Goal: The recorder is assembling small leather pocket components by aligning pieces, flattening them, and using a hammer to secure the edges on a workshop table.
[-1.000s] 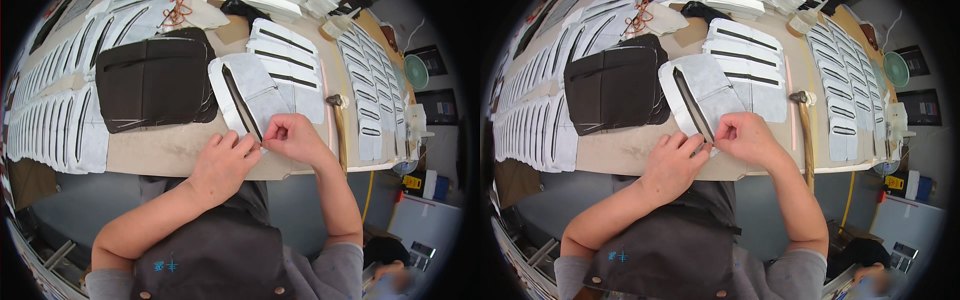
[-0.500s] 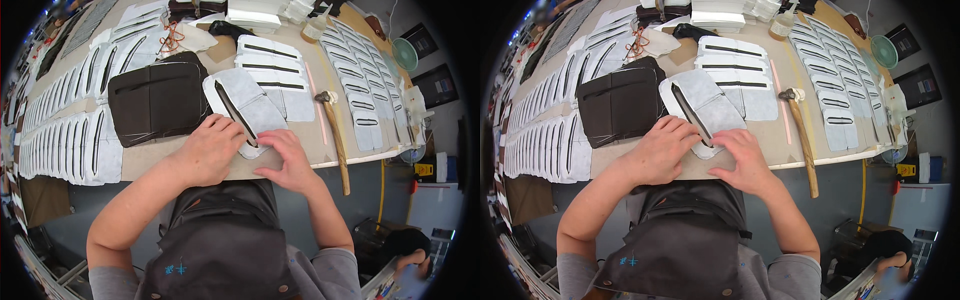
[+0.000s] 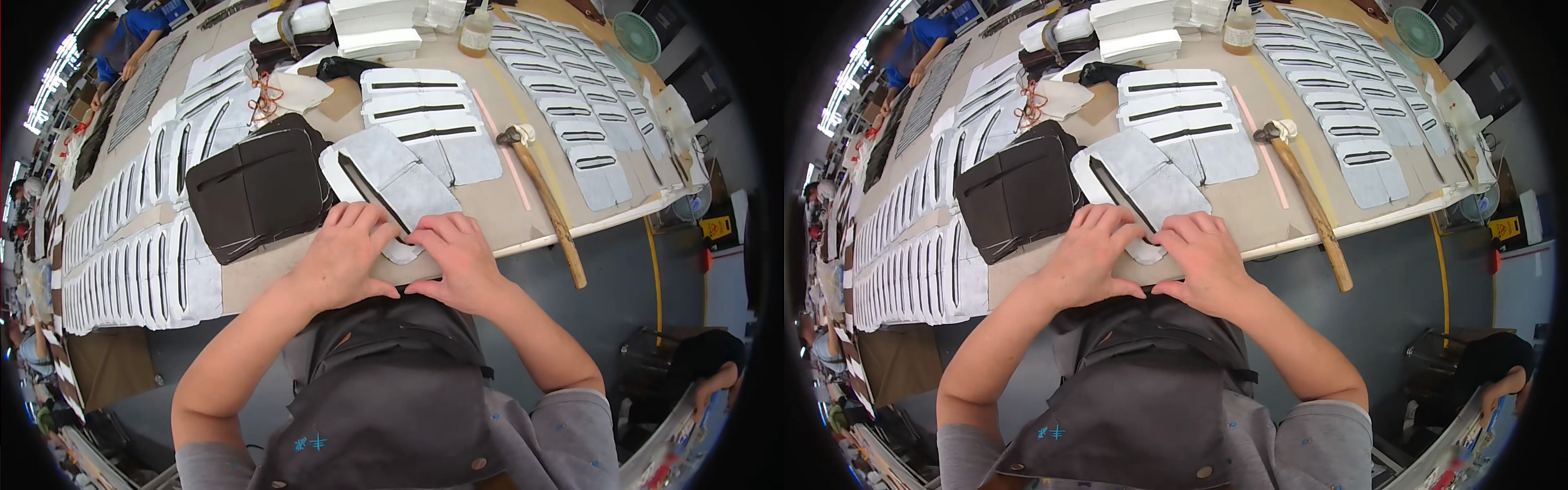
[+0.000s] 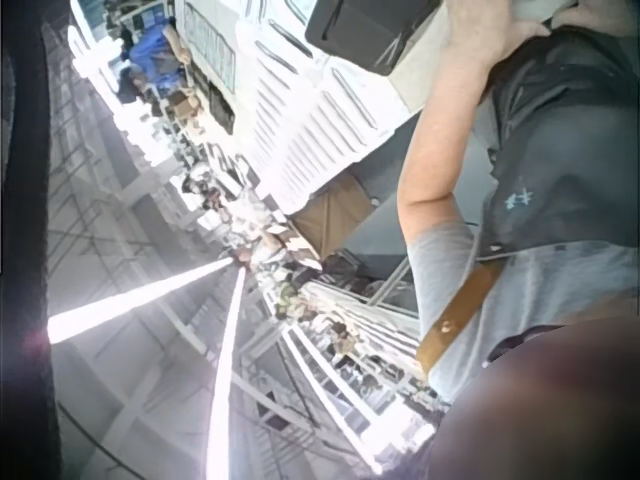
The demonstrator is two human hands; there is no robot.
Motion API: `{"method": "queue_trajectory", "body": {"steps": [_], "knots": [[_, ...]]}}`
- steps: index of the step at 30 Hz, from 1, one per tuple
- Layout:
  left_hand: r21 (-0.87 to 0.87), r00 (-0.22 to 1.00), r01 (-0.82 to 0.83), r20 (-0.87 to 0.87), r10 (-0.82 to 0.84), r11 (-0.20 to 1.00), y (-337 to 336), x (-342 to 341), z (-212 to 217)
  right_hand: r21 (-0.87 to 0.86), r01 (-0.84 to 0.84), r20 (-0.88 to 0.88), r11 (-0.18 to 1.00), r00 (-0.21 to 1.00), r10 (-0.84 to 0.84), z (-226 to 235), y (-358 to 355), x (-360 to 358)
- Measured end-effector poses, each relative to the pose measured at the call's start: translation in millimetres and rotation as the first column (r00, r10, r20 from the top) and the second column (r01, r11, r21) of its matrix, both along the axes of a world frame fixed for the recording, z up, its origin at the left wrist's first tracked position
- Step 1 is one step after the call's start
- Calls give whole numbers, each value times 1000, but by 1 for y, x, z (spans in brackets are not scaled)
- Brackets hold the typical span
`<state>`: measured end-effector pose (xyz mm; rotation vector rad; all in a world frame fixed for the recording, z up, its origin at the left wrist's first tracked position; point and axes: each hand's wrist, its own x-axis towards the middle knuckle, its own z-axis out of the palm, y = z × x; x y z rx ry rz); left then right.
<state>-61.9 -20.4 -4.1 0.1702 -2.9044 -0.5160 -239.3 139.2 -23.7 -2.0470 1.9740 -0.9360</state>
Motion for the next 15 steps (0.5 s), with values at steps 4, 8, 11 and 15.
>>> {"method": "queue_trajectory", "body": {"steps": [4, 8, 11, 15], "knots": [[-27, 999, 27, 22, -26, 999, 14, 0, -3, 65, -52, -30, 997, 998, 54, -3, 6, -1], [48, 986, 164, -52, -161, 985, 29, 5, -3, 48, -183, 88, 982, 980, 178, -3, 23, -7], [106, 979, -22, -201, 43, 994, 19, 16, 21, -71, -99, 421, 993, 899, 120, 32, 26, -14], [717, 933, -347, 199, 301, 604, -22, 39, 48, -36, 211, 960, 977, 279, -25, 46, 13, -36]]}}
